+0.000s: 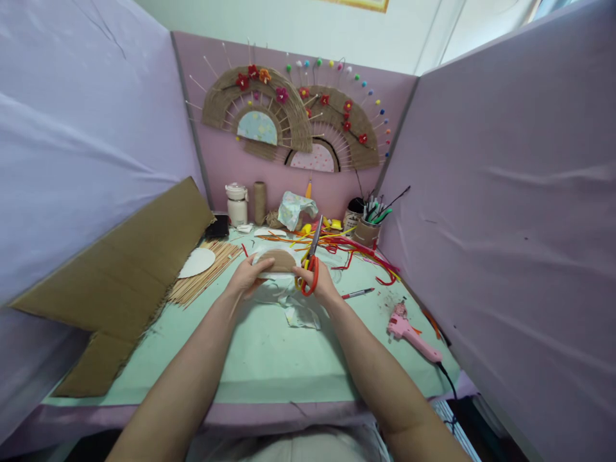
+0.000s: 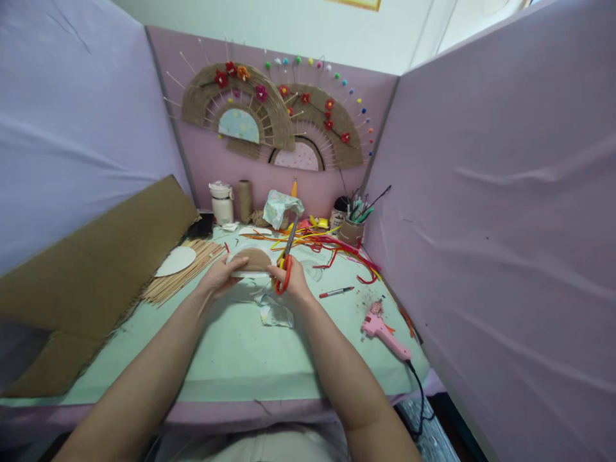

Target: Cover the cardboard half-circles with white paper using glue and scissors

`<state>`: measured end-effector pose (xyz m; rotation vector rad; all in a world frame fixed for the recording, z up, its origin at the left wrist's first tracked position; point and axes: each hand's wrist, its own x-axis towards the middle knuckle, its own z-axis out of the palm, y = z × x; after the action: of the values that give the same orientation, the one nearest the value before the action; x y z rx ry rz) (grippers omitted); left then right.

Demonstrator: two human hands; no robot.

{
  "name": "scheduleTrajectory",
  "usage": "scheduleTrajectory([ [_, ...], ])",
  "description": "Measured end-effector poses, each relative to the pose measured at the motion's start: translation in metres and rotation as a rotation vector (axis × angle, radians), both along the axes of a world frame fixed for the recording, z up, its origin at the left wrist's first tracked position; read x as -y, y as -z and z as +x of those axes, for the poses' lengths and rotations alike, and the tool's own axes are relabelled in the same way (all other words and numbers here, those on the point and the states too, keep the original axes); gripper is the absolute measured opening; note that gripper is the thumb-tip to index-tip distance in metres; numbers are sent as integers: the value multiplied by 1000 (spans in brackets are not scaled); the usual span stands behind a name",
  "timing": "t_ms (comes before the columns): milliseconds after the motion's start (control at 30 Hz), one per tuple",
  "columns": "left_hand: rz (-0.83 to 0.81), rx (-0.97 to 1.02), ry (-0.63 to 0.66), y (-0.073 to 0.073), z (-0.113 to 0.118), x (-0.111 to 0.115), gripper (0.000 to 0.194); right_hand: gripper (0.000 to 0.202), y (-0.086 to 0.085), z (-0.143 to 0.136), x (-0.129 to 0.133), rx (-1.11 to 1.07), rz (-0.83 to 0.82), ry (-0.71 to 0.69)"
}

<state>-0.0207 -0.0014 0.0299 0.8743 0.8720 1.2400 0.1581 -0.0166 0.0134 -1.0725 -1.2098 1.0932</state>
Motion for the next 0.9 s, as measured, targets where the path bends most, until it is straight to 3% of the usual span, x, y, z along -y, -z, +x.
scheduleTrajectory([
  [167,-17,254,53,3,11,5,17,28,8,-3,-6,-126,80,79],
  [300,-113,214,123,11,23,11,9,28,8,-4,-3,-89,80,47],
  [433,-92,248,-29,13,21,7,4,32,4,-10,6,21,28,0],
  [700,25,444,-395,2,-15,-11,9,30,10,-16,14,448,44,-108],
  [900,-99,607,-526,-3,-31,-16,9,32,10,-22,22,637,32,-175],
])
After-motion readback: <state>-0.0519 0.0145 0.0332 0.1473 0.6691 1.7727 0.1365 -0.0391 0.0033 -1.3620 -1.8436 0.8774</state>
